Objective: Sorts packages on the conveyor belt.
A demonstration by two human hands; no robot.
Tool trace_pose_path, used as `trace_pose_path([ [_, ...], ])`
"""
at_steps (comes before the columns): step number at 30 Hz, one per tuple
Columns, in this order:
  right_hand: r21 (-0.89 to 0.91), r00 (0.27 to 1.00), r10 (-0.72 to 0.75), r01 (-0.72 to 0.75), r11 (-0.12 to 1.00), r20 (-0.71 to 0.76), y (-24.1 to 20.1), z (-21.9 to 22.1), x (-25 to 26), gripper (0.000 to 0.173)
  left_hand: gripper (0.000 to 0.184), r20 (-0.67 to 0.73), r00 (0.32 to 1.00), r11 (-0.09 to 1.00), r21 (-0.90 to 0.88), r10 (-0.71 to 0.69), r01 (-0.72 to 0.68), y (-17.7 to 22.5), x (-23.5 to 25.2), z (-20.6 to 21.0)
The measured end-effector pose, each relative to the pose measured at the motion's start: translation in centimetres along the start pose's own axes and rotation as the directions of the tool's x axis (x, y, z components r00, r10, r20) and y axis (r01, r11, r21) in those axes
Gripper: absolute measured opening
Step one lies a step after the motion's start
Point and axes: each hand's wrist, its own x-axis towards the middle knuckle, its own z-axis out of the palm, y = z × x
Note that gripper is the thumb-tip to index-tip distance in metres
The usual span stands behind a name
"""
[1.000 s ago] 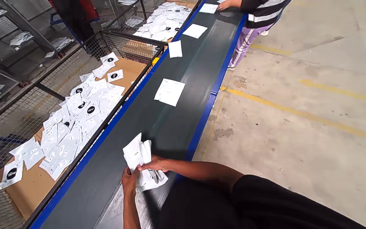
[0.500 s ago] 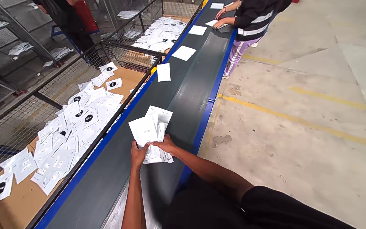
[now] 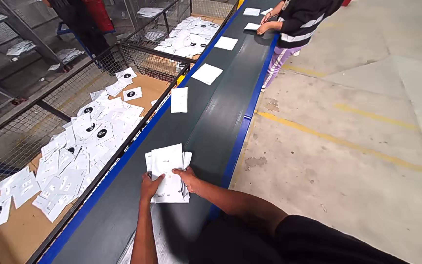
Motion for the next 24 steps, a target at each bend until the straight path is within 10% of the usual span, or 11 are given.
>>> trace_pose_path([
  [4, -0.039, 0.959, 0.165, -0.161, 0.986, 0.231, 0.8, -0.6, -2.3, 0.066, 0.056, 0.231, 0.973, 0.828, -0.540, -0.026, 0.150, -1.5, -5.8, -1.1],
  [8, -0.109, 0.913, 0.182, -0.152, 0.982, 0.364, 1.2, -0.9, -2.7, 0.065, 0.053, 0.267, 0.964, 0.662, -0.721, -0.008, 0.206, -3.7, -9.0, -0.5],
  [24, -0.270, 0.953, -0.260, 0.294, 0.917, 0.157, -12.2, 9.0, 10.4, 0.064, 0.081, -0.073, 0.984, 0.879, -0.442, 0.163, -0.179, 6.0, 12.9, -5.4],
])
